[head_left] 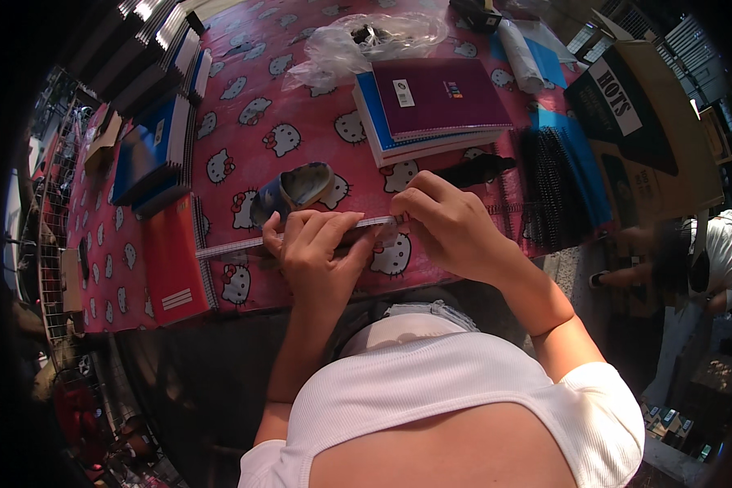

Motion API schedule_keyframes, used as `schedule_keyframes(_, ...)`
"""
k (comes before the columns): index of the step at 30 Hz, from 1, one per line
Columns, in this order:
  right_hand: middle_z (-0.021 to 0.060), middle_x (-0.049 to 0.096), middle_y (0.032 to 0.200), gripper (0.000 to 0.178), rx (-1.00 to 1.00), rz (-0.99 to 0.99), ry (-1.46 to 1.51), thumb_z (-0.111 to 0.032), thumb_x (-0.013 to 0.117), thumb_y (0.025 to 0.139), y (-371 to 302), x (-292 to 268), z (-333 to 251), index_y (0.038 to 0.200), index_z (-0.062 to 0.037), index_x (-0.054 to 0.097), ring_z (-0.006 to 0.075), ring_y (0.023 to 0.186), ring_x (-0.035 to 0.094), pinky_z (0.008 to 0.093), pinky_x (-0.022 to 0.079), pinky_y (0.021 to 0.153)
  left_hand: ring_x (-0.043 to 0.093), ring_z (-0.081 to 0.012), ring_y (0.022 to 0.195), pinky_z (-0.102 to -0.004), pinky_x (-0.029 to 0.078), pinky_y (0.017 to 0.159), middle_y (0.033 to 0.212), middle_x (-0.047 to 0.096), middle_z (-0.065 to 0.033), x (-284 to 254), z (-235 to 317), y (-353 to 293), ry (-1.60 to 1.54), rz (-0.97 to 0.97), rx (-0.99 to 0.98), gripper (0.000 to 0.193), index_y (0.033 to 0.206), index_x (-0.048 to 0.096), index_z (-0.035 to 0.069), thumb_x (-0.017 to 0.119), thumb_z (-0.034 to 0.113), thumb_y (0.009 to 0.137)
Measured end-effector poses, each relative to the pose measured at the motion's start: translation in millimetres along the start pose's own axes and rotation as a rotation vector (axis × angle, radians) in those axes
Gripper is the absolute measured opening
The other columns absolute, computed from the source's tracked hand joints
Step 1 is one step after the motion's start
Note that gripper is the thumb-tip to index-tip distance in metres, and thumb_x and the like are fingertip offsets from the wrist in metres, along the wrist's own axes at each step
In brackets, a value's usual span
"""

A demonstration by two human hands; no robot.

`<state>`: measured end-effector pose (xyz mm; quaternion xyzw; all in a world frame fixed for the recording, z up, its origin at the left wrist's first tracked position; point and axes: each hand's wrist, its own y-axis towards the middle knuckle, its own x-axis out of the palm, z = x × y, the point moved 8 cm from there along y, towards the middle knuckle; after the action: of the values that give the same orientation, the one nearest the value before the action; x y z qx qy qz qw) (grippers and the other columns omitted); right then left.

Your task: The person attaches spiral coils to notebooks. The person slides a notebook onto a tray, aligns the holes, inserts a spiral coil, and clips the ends of the coil with pliers.

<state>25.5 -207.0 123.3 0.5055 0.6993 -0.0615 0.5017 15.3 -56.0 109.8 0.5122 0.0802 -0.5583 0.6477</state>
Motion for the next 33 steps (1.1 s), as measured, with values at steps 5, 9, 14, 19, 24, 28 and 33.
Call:
schedule_keyframes(5,0.0104,0.057,0.087,0.028,0.041,0.002,0.116,0.002,0.066,0.076,0.5,1.8,3.9,0.102,-0.0044,0.058,0.0288,0.078,0.062,0.0366,0.049,0.059,0.059,-0.0163,0.086,-0.0456,0.026,0.100,0.082,0.068,0.0045,0.7,1.8,-2.2,0.003,-0.005,-0.005,0.025,0.087,0.073,0.016,0.083,0.022,0.064)
schedule_keyframes(9,0.0104,0.054,0.086,0.014,0.115,-0.067,0.101,-0.009,0.065,0.082,-3.1,8.3,7.8,0.091,-0.0050,0.056,0.0307,0.087,0.060,0.0376,0.050,0.062,0.059,-0.0161,0.087,-0.0457,0.026,0.100,0.082,0.068,0.0046,-1.6,0.9,-6.4,0.014,0.016,-0.021,0.026,0.088,0.073,0.017,0.082,0.021,0.064)
schedule_keyframes(14,0.0082,0.057,0.081,0.016,0.078,0.103,-0.036,-0.015,0.068,0.080,0.6,3.2,-10.5,0.084,-0.0044,0.057,0.0283,0.079,0.062,0.0366,0.049,0.060,0.058,-0.0154,0.087,-0.0461,0.025,0.101,0.086,0.069,0.0043,-1.4,3.0,-11.3,-0.003,-0.001,-0.026,0.026,0.092,0.074,0.016,0.081,0.020,0.067)
schedule_keyframes(19,0.0089,0.062,0.073,0.018,0.008,-0.368,-0.071,-0.023,0.064,0.087,13.2,16.8,-15.1,0.082,-0.0052,0.064,0.0299,0.078,0.065,0.0393,0.050,0.062,0.058,-0.0156,0.088,-0.0463,0.024,0.102,0.089,0.069,0.0030,-9.5,10.4,-24.1,0.003,0.015,-0.021,0.024,0.092,0.073,0.014,0.080,0.020,0.070)
schedule_keyframes(24,0.0153,0.066,0.082,0.029,-0.174,-0.466,-0.187,-0.023,0.067,0.084,102.9,93.1,38.6,0.102,-0.0010,0.061,0.0362,0.090,0.064,0.0420,0.053,0.072,0.059,-0.0185,0.091,-0.0455,0.027,0.100,0.091,0.069,-0.0002,-11.2,13.0,-39.6,-0.007,0.024,-0.042,0.039,0.104,0.069,0.012,0.081,0.028,0.070)
schedule_keyframes(28,0.0156,0.067,0.083,0.036,-0.245,-0.550,-0.360,-0.025,0.070,0.077,104.1,230.2,76.9,0.102,-0.0019,0.059,0.0351,0.087,0.065,0.0439,0.053,0.072,0.061,-0.0199,0.093,-0.0467,0.031,0.100,0.092,0.069,0.0002,-21.0,6.6,-36.1,-0.033,0.193,-0.152,0.044,0.102,0.067,0.013,0.086,0.022,0.063)
schedule_keyframes(33,0.0175,0.067,0.085,0.044,0.129,-0.383,0.192,-0.013,0.074,0.067,104.5,175.7,90.3,0.103,0.0008,0.055,0.0323,0.085,0.068,0.0424,0.052,0.070,0.060,-0.0207,0.091,-0.0461,0.031,0.100,0.088,0.066,-0.0012,-19.1,0.6,-36.2,0.056,0.139,-0.071,0.041,0.093,0.066,0.013,0.083,0.037,0.066)
